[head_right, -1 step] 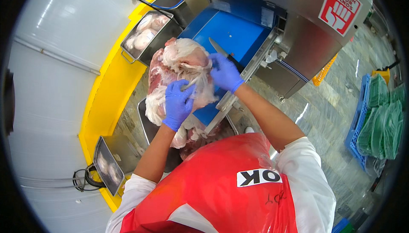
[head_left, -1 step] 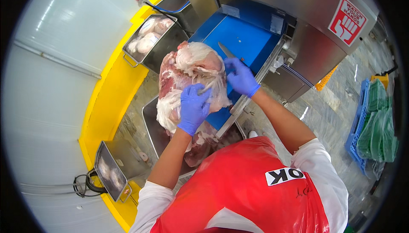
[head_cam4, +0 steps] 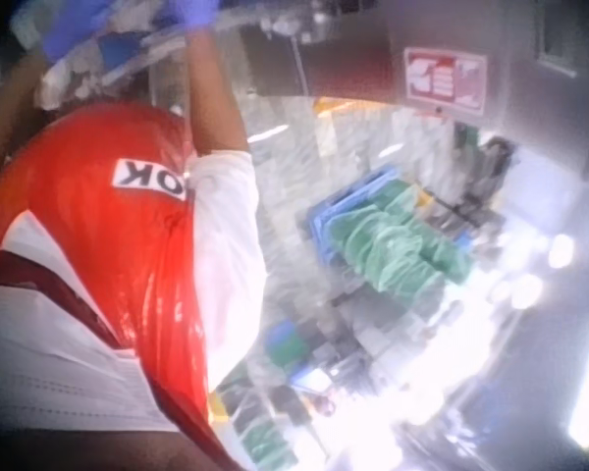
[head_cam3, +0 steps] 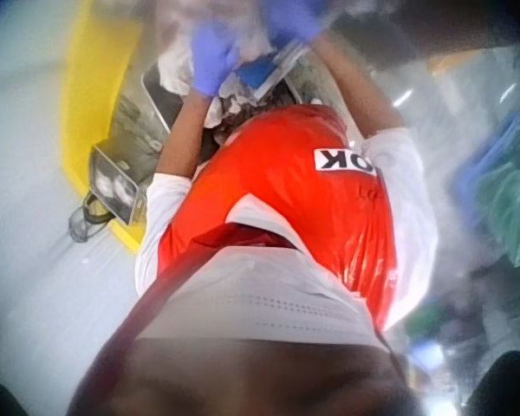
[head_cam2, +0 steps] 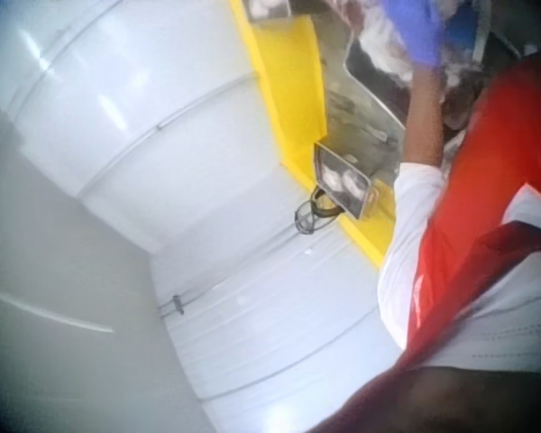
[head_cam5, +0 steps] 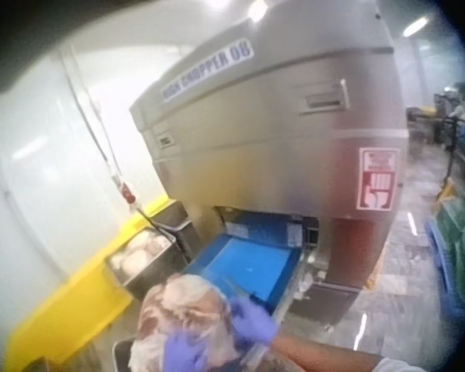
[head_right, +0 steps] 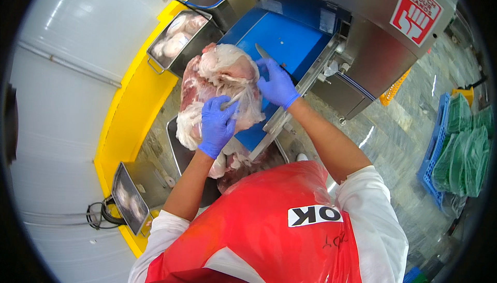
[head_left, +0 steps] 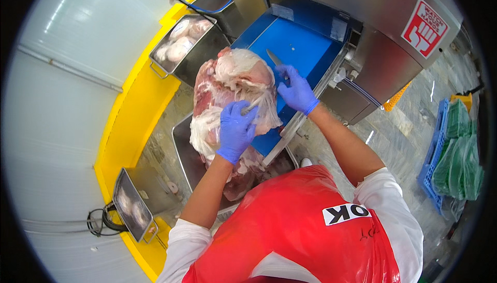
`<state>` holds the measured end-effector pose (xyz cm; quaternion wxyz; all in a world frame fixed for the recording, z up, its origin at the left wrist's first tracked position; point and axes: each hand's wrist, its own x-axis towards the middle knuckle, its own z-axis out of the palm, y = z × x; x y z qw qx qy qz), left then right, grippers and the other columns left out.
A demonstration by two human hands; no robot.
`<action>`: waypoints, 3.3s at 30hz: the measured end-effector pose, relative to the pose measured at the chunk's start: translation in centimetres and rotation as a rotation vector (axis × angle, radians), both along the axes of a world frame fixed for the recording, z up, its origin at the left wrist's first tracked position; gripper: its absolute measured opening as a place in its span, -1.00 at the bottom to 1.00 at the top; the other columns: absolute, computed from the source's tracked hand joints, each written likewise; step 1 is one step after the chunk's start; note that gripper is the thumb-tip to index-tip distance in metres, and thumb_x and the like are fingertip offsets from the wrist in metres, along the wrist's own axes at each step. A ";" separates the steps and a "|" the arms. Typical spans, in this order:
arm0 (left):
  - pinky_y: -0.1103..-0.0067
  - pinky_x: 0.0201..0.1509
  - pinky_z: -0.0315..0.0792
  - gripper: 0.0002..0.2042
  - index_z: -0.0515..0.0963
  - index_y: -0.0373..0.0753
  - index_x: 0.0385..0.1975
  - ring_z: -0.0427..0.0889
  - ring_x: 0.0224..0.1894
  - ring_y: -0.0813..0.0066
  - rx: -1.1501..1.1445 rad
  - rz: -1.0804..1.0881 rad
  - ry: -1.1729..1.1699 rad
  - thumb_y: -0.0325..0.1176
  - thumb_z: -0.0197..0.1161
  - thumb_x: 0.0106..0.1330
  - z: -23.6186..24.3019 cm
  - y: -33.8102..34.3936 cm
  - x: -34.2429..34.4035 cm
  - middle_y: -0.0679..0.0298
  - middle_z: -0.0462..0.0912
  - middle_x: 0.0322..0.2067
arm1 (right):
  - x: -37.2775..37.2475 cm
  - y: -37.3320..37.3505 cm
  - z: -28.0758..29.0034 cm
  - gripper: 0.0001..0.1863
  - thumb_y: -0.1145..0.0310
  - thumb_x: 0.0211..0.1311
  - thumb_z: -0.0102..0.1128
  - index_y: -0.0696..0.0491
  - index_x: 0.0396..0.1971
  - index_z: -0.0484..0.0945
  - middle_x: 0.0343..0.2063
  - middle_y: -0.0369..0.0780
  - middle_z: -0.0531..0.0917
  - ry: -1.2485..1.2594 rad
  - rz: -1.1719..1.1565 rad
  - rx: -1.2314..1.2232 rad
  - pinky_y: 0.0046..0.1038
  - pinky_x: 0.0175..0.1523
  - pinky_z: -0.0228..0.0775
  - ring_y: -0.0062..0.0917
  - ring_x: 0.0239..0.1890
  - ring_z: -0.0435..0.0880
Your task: The person trims fat and connective tissue from a large piece of raw meat using a knife. They hold the meat with one hand and carefully cut away excess tissue, placing trimmed pieces into a metal tray below.
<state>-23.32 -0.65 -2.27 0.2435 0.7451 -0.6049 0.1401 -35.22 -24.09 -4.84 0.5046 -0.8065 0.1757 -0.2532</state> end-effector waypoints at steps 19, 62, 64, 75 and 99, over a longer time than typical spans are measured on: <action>0.13 0.06 0.51 -0.87 0.56 -0.30 -0.32 0.59 -0.16 -0.03 -0.196 -0.158 0.034 -0.48 0.41 0.29 -0.7 1.3 -0.2 0.11 0.57 -0.29 | 8.4 -1.7 3.1 -0.39 -0.14 0.26 0.52 0.04 0.09 0.80 0.11 -0.02 0.82 0.156 0.100 -0.519 -0.15 0.30 0.62 -0.03 0.14 0.79; -0.05 -0.19 0.54 -0.82 0.59 -0.32 -0.29 0.69 -0.28 -0.35 0.192 0.159 0.353 -0.32 0.22 0.42 1.2 -2.3 2.4 -0.24 0.68 -0.39 | 8.7 1.4 6.4 -0.44 -0.08 0.20 0.50 -0.03 0.07 0.71 0.25 0.01 0.56 0.451 0.065 -0.547 -0.07 0.29 0.62 -0.03 0.23 0.70; -0.06 -0.22 0.54 -0.84 0.59 -0.29 -0.28 0.71 -0.30 -0.31 0.191 0.174 0.296 -0.31 0.24 0.44 0.9 -2.1 1.2 -0.21 0.68 -0.42 | 8.9 1.5 6.3 -0.44 -0.07 0.20 0.50 -0.02 0.08 0.71 0.25 0.01 0.55 0.460 0.053 -0.552 -0.07 0.29 0.62 -0.03 0.25 0.69; 0.10 0.10 0.53 -0.66 0.76 -0.20 -0.01 0.72 0.00 0.05 0.036 0.193 0.135 -0.11 0.50 0.36 1.4 -0.8 -0.9 0.08 0.73 -0.15 | 5.2 -2.8 4.0 -0.43 0.03 0.27 0.61 0.10 0.10 0.66 0.15 0.01 0.71 0.112 0.122 0.309 -0.22 0.22 0.62 -0.26 0.20 0.74; 0.23 0.15 0.46 -0.79 0.73 -0.21 0.00 0.68 -0.02 0.13 -0.158 0.216 -0.071 -0.40 0.30 0.43 -1.0 -1.0 1.0 0.13 0.74 -0.15 | -2.2 9.0 2.7 -0.65 0.10 0.57 0.18 0.08 -0.26 0.70 -0.28 0.00 0.75 -0.147 -0.096 -0.285 0.04 -0.12 0.63 0.01 -0.23 0.78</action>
